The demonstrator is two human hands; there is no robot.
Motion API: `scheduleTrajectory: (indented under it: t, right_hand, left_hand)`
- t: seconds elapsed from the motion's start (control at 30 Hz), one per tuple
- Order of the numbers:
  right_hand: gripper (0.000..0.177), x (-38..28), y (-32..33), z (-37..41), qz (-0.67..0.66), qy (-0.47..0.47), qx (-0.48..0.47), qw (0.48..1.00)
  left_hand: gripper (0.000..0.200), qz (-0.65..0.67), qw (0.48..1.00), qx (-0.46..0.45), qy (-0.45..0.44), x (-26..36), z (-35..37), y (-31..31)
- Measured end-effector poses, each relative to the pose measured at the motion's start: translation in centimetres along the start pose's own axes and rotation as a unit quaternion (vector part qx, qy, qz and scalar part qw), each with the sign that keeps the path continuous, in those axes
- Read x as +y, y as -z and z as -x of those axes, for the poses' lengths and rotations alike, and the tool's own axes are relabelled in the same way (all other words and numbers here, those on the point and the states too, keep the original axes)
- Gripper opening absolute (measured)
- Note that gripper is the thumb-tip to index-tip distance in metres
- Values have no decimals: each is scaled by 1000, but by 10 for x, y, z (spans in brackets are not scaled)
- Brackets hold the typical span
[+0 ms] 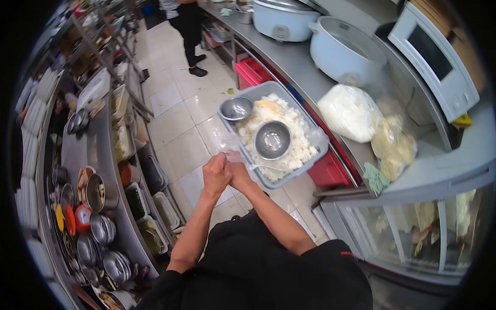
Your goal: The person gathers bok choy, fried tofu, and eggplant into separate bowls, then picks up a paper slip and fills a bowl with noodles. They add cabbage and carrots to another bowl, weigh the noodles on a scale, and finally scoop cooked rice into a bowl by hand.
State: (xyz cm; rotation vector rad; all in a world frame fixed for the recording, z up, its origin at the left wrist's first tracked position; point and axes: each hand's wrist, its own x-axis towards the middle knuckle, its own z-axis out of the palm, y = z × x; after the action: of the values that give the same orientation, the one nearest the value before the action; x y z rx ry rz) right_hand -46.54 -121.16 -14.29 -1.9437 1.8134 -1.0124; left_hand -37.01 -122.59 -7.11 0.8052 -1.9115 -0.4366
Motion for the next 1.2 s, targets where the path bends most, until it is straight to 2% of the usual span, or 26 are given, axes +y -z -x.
scheduleTrajectory:
  t: [0.07, 0.1, 0.17, 0.2, 0.23, 0.27, 0.3, 0.33, 0.37, 0.4, 0.43, 0.47, 0.5, 0.53, 0.6, 0.73, 0.83, 0.9, 0.93, 1.0, 1.07, 1.13, 1.2]
  right_hand:
    - [32, 4, 6, -2, -70, 67, 60, 993]
    - [32, 11, 10, -7, -72, 60, 62, 994]
    - [41, 32, 16, -20, 13, 65, 13, 998]
    - [49, 48, 14, -21, -141, 111, 87, 980]
    - [49, 39, 31, -23, -145, 114, 83, 979]
    - [52, 15, 59, -25, -460, -89, 56, 882]
    - [55, 5, 77, -25, -703, -283, 20, 652]
    - [55, 12, 80, -21, -704, -284, 15, 651]
    - [53, 20, 83, -16, -763, -277, 13, 584]
    - [51, 28, 83, -12, -815, -270, 11, 512]
    - [51, 38, 77, -9, -815, -272, 6, 511]
    - [46, 49, 70, -7, -838, -264, 10, 478]
    - [40, 51, 68, -8, -859, -255, 15, 444]
    - [40, 53, 67, -9, -859, -256, 10, 444]
    - [37, 52, 66, -12, -766, -311, 54, 560]
    - [29, 53, 64, -18, -761, -326, 80, 555]
    - [36, 78, 43, -24, -726, -361, 122, 572]
    - [56, 82, 39, -28, -650, -484, 100, 578]
    - [56, 82, 39, -30, -651, -484, 100, 576]
    - [80, 81, 44, -33, -674, -342, 151, 637]
    - [84, 71, 64, -38, -689, -347, 130, 623]
    - [88, 83, 61, -39, -703, -350, 116, 608]
    - [77, 107, 40, -33, -626, -312, 151, 698]
  left_hand:
    - [16, -12, 999, -25, -30, 1, 1, -6]
    - [16, -10, 999, -33, -30, 5, 2, -7]
    - [18, -37, 995, -81, -47, 17, 6, -10]
    - [21, -28, 996, -79, -45, 22, 13, -16]
    - [21, -33, 996, -77, -41, 30, 17, -18]
    - [22, -22, 997, -66, -12, 40, 20, -19]
    - [24, -11, 998, -56, 17, 47, 24, -21]
    - [26, -8, 998, -34, 50, 46, 27, -27]
    - [26, -12, 998, -31, 52, 46, 25, -33]
    - [27, -11, 993, -34, 109, 46, 22, -38]
    - [27, -9, 985, -36, 166, 46, 20, -42]
    - [27, -13, 985, -32, 170, 45, 17, -45]
    - [27, -27, 978, -66, 195, 43, 14, -48]
    - [28, -40, 970, -100, 219, 40, 10, -52]
    - [25, -69, 964, -125, 224, 32, 6, -61]
    - [19, -138, 946, -192, 221, 9, 11, -80]
    - [14, -126, 949, -223, 184, 3, 16, -90]
    - [15, -128, 950, -217, 182, 0, 17, -94]
    - [15, -127, 953, -210, 180, -2, 16, -96]
    - [14, -83, 955, -228, 173, -3, 14, -96]
    - [14, -37, 954, -248, 166, 4, 12, -98]
    - [14, 108, 947, -259, 159, 19, 5, -100]
    - [15, 136, 939, -274, 157, 31, 0, -100]
